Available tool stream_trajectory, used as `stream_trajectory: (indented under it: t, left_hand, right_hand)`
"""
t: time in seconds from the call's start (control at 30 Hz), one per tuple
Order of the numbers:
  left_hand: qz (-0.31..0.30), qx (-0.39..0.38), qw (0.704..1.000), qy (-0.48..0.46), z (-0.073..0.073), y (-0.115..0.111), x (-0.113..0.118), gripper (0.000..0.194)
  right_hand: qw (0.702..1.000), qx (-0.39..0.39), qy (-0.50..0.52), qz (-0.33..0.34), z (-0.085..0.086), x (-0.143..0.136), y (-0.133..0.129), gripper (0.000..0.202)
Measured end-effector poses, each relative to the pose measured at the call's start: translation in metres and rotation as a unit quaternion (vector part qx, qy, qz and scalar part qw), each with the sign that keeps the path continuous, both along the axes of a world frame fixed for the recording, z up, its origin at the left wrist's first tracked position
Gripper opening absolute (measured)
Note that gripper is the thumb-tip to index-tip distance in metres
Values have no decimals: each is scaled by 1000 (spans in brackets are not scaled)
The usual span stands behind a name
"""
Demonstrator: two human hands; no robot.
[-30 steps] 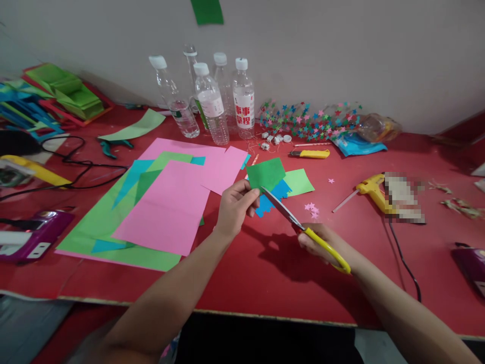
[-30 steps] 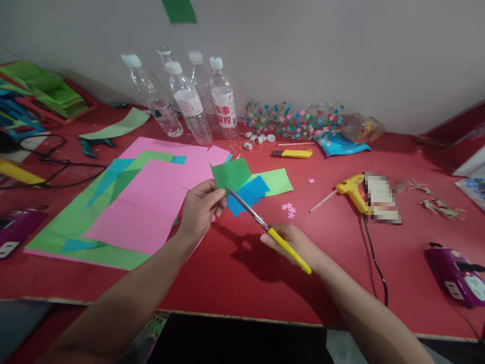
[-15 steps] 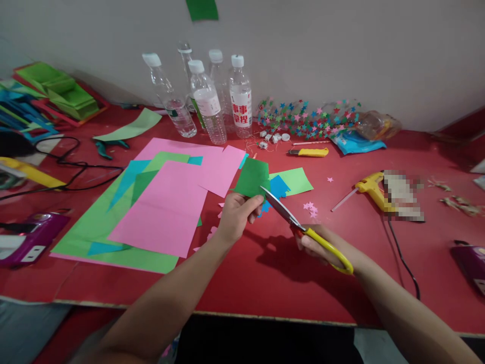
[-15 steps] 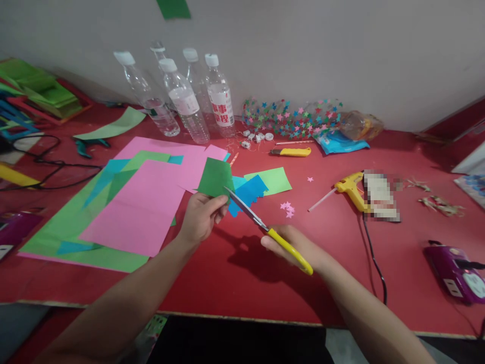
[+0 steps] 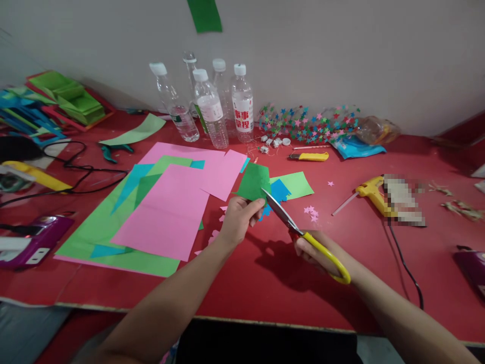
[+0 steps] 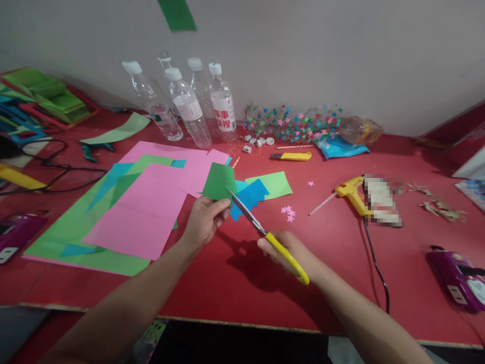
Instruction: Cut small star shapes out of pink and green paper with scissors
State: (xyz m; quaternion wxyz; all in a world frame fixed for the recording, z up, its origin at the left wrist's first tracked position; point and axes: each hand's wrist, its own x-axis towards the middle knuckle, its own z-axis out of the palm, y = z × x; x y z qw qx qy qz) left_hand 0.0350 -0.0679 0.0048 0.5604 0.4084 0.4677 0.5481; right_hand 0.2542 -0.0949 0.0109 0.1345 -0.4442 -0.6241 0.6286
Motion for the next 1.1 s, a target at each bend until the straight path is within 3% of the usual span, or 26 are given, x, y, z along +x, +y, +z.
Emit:
stream_trajectory:
  t: [0.17, 0.4, 0.73, 1.1]
  left_hand:
    - [22, -1, 1000, 4, -4, -1, 5, 37]
    - [22, 2, 1000, -3, -5, -1, 6, 37]
    - [14, 8, 1000, 6, -4, 0, 3, 37]
    - [17, 8, 1000, -19, 0, 1, 0, 26]
  right_hand:
    - [999, -22, -18, -17, 1, -5, -1, 56]
    - [998, 46, -34, -15, 2, -6, 0, 54]
    - [997, 65, -45, -17, 5, -4, 4, 56]
    - [997, 57, -46, -15, 8, -1, 6, 55]
